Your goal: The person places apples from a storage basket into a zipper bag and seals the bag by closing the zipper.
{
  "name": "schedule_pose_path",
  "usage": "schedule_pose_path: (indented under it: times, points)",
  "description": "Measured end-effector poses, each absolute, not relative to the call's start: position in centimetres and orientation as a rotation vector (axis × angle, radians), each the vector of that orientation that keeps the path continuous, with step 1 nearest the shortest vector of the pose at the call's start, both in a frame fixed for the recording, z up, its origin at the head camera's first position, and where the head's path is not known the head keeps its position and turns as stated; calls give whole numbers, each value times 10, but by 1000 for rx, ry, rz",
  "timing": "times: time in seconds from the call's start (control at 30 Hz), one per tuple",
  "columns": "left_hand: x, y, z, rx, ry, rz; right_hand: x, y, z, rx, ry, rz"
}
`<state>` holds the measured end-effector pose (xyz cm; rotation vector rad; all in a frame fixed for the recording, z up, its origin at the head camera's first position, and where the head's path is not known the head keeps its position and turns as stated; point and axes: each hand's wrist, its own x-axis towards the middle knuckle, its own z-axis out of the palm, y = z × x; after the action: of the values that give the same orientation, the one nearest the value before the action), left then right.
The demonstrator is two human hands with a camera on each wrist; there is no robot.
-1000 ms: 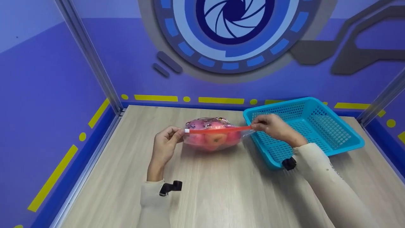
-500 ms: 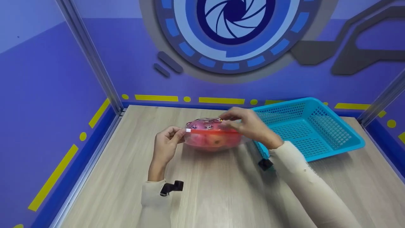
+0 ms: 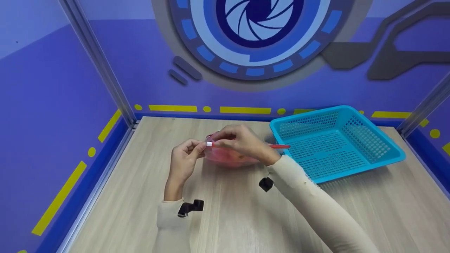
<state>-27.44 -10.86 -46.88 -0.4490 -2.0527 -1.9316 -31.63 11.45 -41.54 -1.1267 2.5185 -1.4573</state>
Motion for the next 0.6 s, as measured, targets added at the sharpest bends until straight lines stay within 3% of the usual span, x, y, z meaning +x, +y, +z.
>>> schedule_pose_path:
  times: [0.6]
  points:
    - [-273,-109,-463,-473,-2051,-1967,-311,106,-419,-978,2495,-1496]
